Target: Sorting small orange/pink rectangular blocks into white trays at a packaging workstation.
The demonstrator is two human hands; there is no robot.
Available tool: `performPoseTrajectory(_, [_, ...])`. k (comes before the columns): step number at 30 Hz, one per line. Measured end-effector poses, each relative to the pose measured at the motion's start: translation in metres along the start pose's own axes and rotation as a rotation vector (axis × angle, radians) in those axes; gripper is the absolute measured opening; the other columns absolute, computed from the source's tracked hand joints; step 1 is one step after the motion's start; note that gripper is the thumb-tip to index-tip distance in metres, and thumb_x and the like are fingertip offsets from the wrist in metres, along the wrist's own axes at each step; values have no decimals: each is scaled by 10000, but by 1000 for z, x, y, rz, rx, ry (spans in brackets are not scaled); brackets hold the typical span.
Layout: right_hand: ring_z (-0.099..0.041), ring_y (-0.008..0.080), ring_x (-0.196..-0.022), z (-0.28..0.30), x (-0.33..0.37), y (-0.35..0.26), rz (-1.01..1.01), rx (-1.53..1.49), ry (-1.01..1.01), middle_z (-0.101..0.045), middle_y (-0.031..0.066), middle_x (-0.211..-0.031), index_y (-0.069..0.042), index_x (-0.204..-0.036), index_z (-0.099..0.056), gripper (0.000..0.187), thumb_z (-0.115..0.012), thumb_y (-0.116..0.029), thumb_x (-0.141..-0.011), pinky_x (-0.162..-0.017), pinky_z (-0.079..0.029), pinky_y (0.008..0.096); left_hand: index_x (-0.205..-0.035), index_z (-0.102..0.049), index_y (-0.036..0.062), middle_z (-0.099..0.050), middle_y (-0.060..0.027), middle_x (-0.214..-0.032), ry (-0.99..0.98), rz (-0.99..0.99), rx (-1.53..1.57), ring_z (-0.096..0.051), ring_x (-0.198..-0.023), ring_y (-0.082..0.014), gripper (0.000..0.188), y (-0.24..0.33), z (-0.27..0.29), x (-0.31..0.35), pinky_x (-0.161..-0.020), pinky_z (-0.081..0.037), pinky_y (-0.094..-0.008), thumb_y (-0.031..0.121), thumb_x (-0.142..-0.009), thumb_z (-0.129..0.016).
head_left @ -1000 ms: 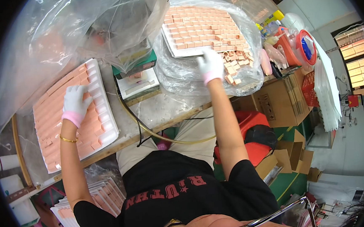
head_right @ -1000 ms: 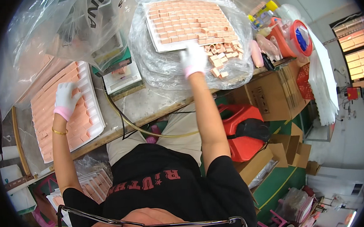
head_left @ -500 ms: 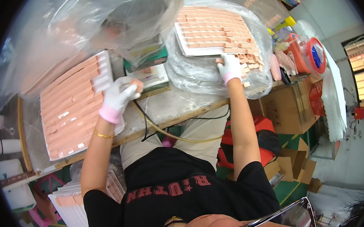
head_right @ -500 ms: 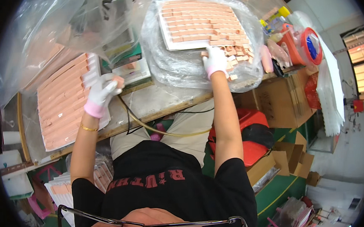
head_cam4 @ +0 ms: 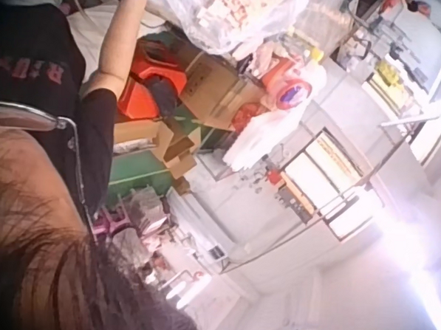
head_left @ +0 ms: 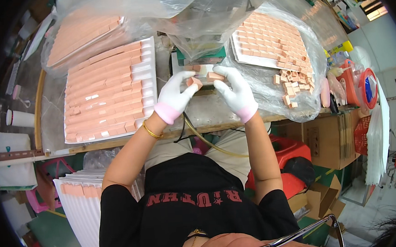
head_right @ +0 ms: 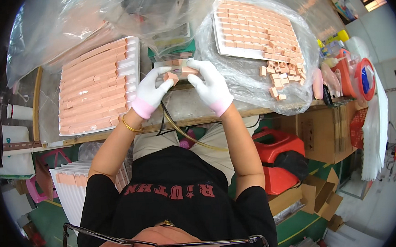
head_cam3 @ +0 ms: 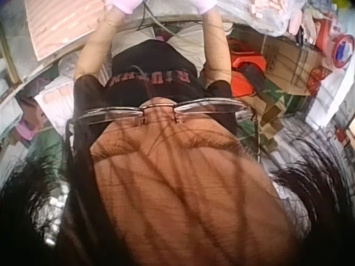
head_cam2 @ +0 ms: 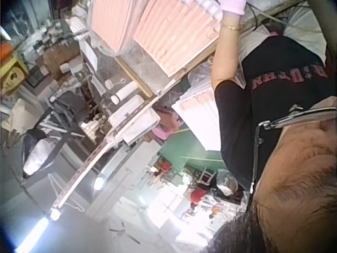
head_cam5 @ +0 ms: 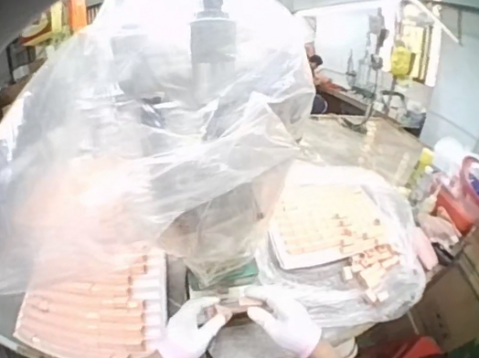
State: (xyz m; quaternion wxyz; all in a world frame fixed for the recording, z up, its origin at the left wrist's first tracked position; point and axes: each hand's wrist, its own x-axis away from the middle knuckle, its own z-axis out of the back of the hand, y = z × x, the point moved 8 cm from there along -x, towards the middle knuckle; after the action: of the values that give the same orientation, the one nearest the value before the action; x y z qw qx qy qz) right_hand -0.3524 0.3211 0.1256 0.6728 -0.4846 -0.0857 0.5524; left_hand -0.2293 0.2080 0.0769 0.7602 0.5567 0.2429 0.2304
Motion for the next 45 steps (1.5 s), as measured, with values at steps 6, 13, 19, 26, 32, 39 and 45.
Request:
performPoseTrajectory(6, [-575, 320, -930, -15, -6, -12, -155, -271, -111, -572, 159, -1032, -41, -1143, -558, 348, -621, -57, -801, -816, -477, 359, -1207, -536, 24, -577, -114, -1076, -39, -182, -270, -579, -1025, -211, 453, 24, 2, 6, -828, -498, -292, 136, -791, -673])
performPoseTrajectory(13, [-574, 333, -882, -32, -2, -35, 272, 271, -342, -580, 138, -981, -92, -1161, -557, 396, -642, -69, -775, -750, -485, 395, -1130, -556, 33, -581, -163, -1002, -104, -272, -316, -582, -901, -333, 409, 26, -1, 14, -775, -495, -383, 179, -765, -670])
performPoseTrajectory(19, [-591, 185, -943, -35, 10, 17, -322, -370, -254, -588, 112, -1008, -64, -1188, -571, 543, -790, -223, -717, -701, -515, 306, -1311, -422, 44, -577, -97, -963, -174, 34, 105, -584, -872, -147, 611, 13, -2, 15, -754, -500, -270, 66, -751, -665])
performPoseTrajectory(26, [-519, 351, -1050, -1, -13, 45, -61, 235, 182, -552, 200, -1098, -55, -895, -695, 287, -764, -213, -665, -895, -437, 418, -1235, -520, 30, -549, -160, -1178, -30, -257, -734, -544, -1032, -302, 497, 9, 85, -5, -884, -469, -393, 114, -761, -640])
performPoseTrajectory(32, [-560, 354, -945, -40, -34, 55, 59, 289, 139, -608, 156, -1000, -80, -737, -673, 237, -742, -283, -636, -841, -466, 426, -1006, -622, 53, -479, -162, -1314, -182, -250, -1339, -341, -1278, -422, 281, -34, 125, 0, -1035, -341, -476, 166, -751, -654])
performPoseTrajectory(39, [-581, 313, -1003, 84, -12, 99, -300, 775, 367, -624, 171, -1032, -85, -1015, -620, 430, -650, -431, -761, -855, -466, 414, -1029, -630, 58, -456, -168, -1346, -109, -211, -1284, -323, -1293, -448, 259, -28, 135, 0, -1054, -316, -484, 162, -792, -623])
performPoseTrajectory(45, [-603, 331, -1016, 139, 35, 162, -769, 1208, -153, -622, 152, -1078, -141, -1135, -556, 351, -596, -329, -841, -835, -481, 483, -856, -642, 70, -501, -127, -1263, -91, -337, -1263, -346, -1272, -444, 148, -21, 121, -8, -1042, -341, -475, 171, -749, -651])
